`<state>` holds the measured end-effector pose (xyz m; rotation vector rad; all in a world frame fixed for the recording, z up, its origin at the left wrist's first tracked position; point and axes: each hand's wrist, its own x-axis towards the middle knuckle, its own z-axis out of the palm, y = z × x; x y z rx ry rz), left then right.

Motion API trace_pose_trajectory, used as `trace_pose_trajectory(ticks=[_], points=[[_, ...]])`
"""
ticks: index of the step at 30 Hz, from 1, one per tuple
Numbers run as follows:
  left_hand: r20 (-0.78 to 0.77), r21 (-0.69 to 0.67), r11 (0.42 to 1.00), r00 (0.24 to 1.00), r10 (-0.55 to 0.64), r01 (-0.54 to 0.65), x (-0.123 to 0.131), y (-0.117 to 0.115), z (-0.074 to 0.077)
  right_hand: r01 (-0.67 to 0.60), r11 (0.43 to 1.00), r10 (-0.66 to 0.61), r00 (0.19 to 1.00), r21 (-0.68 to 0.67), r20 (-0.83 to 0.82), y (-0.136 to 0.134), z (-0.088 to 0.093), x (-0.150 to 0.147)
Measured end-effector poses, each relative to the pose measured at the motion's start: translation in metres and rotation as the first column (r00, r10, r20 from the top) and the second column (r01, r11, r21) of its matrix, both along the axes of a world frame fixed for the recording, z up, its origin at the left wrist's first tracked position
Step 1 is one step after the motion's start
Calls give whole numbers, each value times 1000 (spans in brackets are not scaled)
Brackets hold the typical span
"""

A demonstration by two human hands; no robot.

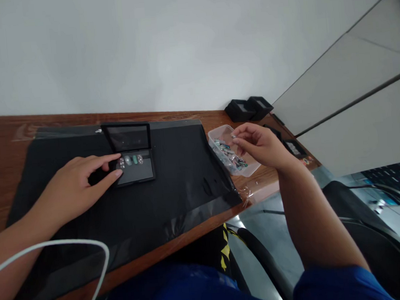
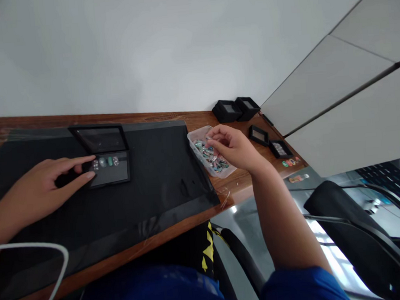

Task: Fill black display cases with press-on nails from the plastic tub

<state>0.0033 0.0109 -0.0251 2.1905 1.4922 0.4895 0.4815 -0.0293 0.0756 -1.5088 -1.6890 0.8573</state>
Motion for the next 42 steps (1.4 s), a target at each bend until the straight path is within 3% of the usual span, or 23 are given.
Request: trace_pose_trajectory(ticks=[5,9,13,16,19,25,30,35,42], points=[[6,-13,1000,1000,3,-3,1,-1,-1,-141,990,141,989,-7,-44,-5,17,-50],[20,-8,1000,1000,-3,3,2,0,-1,-341,938,328,931,-65,-157,5,15,-96],[30,3,1000,999,-10,10,4,1,-1,-513,848,444,825,-132,-350,32,-9,-134],[41,24,1000,999,-14,13,4,2,-3,-584,782,444,766,-216,-464,56,-34,-155],[62,58,998,998,-14,10,2,4,-8,-592,754,405,761,-285,-506,72,-53,-167],[83,52,999,997,0,-4,-1,3,-11,-558,769,464,823,-312,-327,86,-55,-167],[92,32,999,996,-9,6,0,2,-7,-479,865,482,876,-152,-17,92,-59,-171],[90,1,1000,996,10,-10,2,0,-3,-521,834,535,844,-181,41,82,-64,-175],[77,-16,999,996,33,-32,3,0,-1,-508,845,528,841,-164,114,74,-66,-172]])
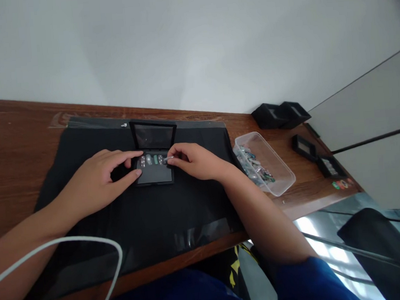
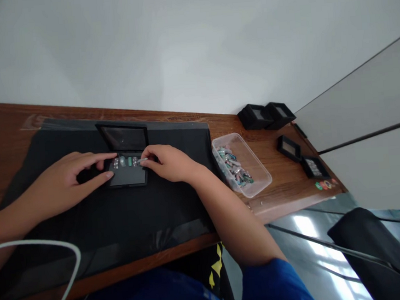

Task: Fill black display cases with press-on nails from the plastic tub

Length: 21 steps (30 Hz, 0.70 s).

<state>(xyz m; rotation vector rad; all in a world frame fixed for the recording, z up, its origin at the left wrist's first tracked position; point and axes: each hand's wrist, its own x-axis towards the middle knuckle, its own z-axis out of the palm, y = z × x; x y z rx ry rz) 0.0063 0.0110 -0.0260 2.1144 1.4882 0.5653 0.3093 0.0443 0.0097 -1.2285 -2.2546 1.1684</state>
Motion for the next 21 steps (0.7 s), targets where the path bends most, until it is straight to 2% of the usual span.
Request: trace_pose_trajectory(ticks=[4,8,14,21], points=[[-14,-5,1000,1000,-8,8,-1,0,0,-5,999,3,997,37,76,1,1,-4],[-22,-1,1000,1000,-19,19,-3,0,-3,40,996,-51,987,78,150,-2,2,-11],[-12,1,1000,1000,-19,19,-1,0,-1,138,987,-147,983,82,111,-5,-1,-16],[3,-2,1000,1000,-9,9,3,1,2,197,972,-207,976,132,67,-11,-5,-18]])
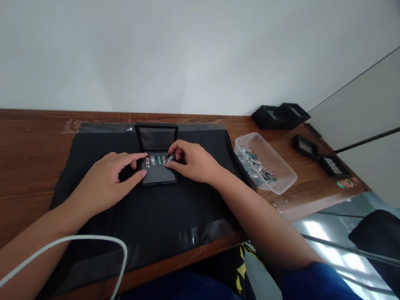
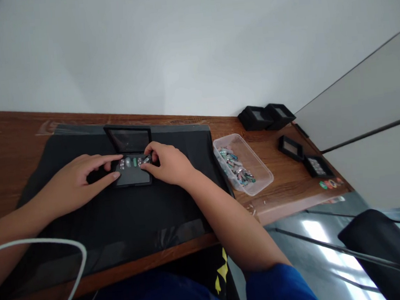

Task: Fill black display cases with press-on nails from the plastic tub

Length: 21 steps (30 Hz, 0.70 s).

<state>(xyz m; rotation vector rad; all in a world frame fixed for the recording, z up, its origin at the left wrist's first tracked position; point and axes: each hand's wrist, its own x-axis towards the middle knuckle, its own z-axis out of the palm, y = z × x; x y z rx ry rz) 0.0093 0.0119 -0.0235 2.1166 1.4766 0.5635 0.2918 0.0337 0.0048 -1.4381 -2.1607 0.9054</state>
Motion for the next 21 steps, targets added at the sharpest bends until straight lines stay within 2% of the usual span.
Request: trace_pose_trajectory(ticks=[8,21], points=[[-17,15,1000,1000,-21,22,1,1,3,138,986,-139,990,93,13,-8,3,-6],[3,44,999,1000,-10,9,-2,1,-4,123,989,-126,992,84,25,-12,4,-9]])
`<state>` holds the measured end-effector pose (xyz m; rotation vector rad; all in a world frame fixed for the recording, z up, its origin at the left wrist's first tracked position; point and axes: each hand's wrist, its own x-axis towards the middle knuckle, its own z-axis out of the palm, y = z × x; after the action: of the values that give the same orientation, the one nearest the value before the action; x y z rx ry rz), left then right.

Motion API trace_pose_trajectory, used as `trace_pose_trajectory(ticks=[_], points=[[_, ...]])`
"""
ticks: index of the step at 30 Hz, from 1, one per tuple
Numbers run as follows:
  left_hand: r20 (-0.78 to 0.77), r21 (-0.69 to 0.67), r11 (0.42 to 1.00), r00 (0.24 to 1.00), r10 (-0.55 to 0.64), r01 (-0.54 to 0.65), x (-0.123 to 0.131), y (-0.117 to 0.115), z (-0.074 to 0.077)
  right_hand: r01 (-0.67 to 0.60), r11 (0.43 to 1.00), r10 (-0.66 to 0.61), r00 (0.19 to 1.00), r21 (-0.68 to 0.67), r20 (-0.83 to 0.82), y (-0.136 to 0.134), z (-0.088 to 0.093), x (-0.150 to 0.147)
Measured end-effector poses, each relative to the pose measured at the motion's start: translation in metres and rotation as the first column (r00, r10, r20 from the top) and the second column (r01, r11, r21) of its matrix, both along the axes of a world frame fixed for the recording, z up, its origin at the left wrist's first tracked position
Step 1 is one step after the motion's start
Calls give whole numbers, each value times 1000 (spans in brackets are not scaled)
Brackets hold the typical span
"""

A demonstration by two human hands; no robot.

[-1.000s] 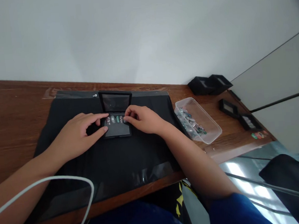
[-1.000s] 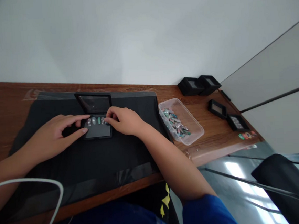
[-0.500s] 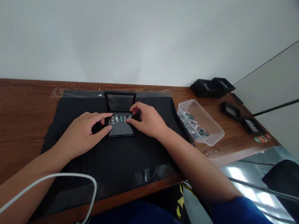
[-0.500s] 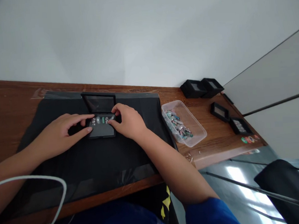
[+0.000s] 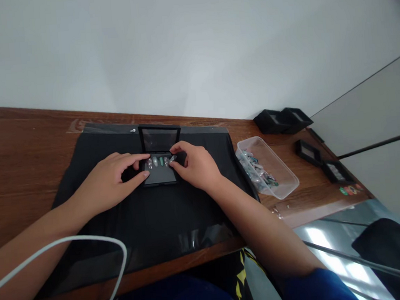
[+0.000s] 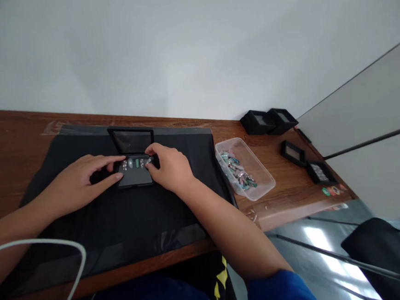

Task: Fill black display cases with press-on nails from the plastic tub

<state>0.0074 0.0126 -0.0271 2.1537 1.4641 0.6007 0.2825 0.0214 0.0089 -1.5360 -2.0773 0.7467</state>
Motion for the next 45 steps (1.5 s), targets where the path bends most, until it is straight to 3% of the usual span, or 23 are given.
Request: trace_pose_trajectory(ticks=[10,28,37,45], points=[[11,-14,1000,1000,3,-3,4,-1,5,41,999,-42,996,15,84,-7,9,1],[9,-12,1000,1000,1,-1,2,-2,0,13,992,-21,998,-123,-60,-13,5,-5],[-2,-33,999,1000,-2,2,0,-1,-1,-105,987,97,992,-119,-78,-6,8,10],[5,-40,999,1000,13,-13,1,-2,2,-37,994,37,999,-102,4,-8,9,6]])
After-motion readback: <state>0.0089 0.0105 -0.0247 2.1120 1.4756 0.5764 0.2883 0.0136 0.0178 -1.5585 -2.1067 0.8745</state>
